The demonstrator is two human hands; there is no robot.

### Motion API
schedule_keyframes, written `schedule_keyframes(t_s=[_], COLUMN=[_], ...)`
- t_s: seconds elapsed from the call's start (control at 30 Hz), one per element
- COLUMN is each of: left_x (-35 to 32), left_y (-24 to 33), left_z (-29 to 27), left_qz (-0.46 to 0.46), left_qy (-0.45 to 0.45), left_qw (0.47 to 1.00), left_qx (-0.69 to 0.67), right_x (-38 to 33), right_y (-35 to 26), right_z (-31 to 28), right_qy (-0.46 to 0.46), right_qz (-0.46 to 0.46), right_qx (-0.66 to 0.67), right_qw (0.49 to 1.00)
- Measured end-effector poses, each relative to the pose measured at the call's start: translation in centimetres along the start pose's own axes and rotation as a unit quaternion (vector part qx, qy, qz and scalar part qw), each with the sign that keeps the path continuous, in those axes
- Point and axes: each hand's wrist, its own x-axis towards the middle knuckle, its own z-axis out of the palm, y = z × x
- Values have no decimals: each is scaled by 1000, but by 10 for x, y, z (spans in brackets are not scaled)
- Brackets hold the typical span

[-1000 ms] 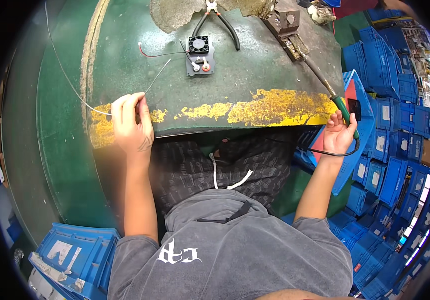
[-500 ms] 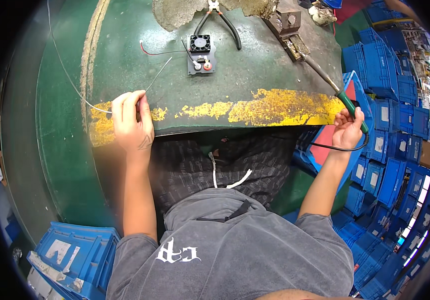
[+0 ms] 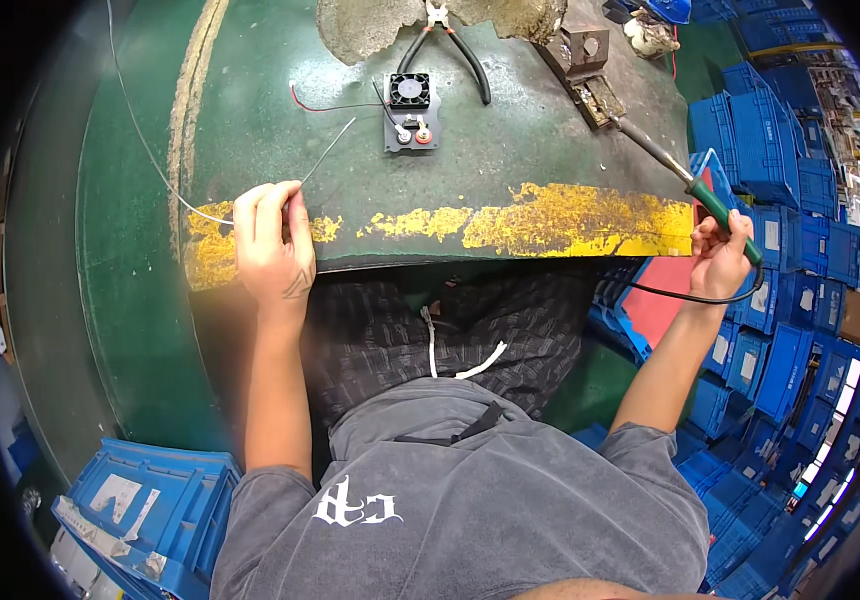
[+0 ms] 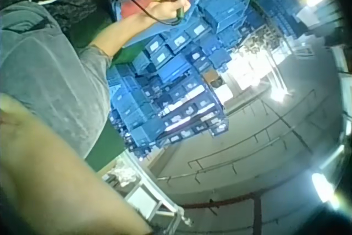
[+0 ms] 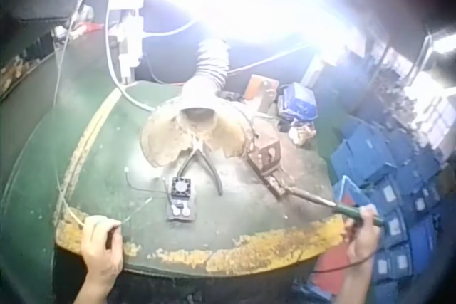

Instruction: Soldering wires and applying adhesive to electronic components at a factory workbench.

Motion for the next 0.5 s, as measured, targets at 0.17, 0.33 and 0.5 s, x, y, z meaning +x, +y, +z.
schedule_keyframes(t_s=[0.17,0.33,0.5], left_x=[0,-1,0], left_y=[3,-1,-4], left_z=[-1,2,0], left_qz=[-15,-26,-31], left_qy=[13,15,18], left_qw=[1000,1000,999], left_qx=[19,-1,2], right_x=[5,-1,-11], right_y=[-15,-24,-18], right_z=[6,8,11], right_qy=[-44,-38,-37], right_qz=[-23,-47,-57], right_qx=[-44,-62,40], right_qw=[998,996,997])
